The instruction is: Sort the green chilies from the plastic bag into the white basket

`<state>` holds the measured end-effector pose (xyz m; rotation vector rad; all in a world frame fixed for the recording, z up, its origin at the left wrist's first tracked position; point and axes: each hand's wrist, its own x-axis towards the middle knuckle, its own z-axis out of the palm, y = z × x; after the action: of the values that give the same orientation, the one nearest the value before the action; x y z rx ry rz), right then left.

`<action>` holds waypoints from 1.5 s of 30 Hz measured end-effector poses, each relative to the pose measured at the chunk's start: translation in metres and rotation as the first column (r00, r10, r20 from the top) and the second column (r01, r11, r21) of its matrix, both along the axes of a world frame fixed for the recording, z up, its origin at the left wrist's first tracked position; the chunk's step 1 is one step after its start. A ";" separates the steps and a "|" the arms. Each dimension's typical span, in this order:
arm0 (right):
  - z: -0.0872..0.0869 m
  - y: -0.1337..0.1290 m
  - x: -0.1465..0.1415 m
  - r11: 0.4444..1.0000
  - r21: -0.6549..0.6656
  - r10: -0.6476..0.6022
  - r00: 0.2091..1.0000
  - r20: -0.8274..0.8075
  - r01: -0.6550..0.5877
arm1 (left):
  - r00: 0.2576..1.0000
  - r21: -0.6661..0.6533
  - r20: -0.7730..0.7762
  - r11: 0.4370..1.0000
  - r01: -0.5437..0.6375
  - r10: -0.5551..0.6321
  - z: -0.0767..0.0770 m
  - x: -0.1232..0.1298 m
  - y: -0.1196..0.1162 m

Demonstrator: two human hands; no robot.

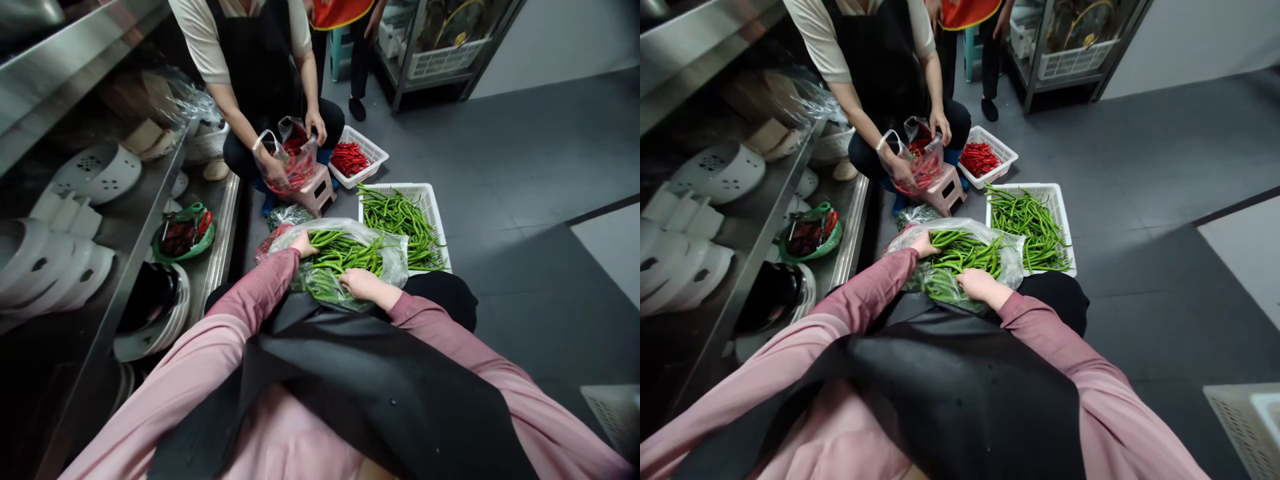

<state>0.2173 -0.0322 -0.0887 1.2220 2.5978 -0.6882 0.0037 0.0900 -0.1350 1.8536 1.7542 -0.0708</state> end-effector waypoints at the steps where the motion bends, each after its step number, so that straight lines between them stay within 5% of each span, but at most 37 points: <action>1: 0.001 0.000 -0.001 1.000 0.001 0.001 1.000 0.003 -0.001 | 0.999 -0.043 0.018 0.998 0.042 -0.041 0.000 0.002 0.004; 4: 0.005 0.002 -0.001 1.000 -0.010 -0.019 1.000 0.013 0.019 | 0.993 -0.135 -0.046 0.986 0.102 -0.109 0.003 0.011 0.012; 8: 0.006 0.006 0.007 0.996 -0.021 -0.091 0.993 -0.071 0.090 | 0.981 -0.093 -0.071 0.980 0.175 -0.181 0.025 0.014 0.001; 13: 0.002 0.007 0.017 0.981 0.071 -0.156 0.954 -0.255 0.180 | 0.927 0.048 0.097 0.931 0.361 -0.364 0.059 -0.006 -0.034; 18: 0.006 0.006 0.004 0.910 -0.083 -0.410 0.855 -0.317 0.406 | 0.861 0.054 0.382 0.938 0.342 -0.336 0.060 -0.012 -0.055; 22: 0.004 0.007 -0.010 0.683 -0.516 -0.725 0.566 -0.392 0.517 | 0.867 0.138 0.366 0.941 0.310 -0.339 0.057 -0.001 -0.066; 25: 0.000 0.007 -0.016 0.535 -0.764 -0.845 0.229 -0.483 0.362 | 0.853 0.212 0.391 0.936 0.281 -0.344 0.062 0.006 -0.074; 28: -0.001 0.006 -0.018 0.391 -0.904 -0.914 -0.042 -0.403 0.174 | 0.852 0.252 0.408 0.937 0.241 -0.329 0.067 0.010 -0.081; 33: 0.005 0.001 -0.018 0.462 -0.882 -0.876 -0.204 -0.437 -0.098 | 0.842 0.247 0.431 0.940 0.234 -0.323 0.066 0.015 -0.083; 37: 0.009 -0.001 -0.017 0.389 -0.904 -0.904 -0.265 -0.337 -0.178 | 0.788 0.212 0.543 0.955 0.207 -0.291 0.065 0.013 -0.081; 45: 0.006 0.006 -0.011 0.365 -0.931 -0.825 -0.452 -0.339 0.033 | 0.746 0.199 0.627 0.972 0.123 -0.223 0.060 0.009 -0.078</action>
<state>0.2061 -0.0264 -0.0828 2.2130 0.9771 -3.6126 0.0123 0.0116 -0.0749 1.8312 1.1170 0.5827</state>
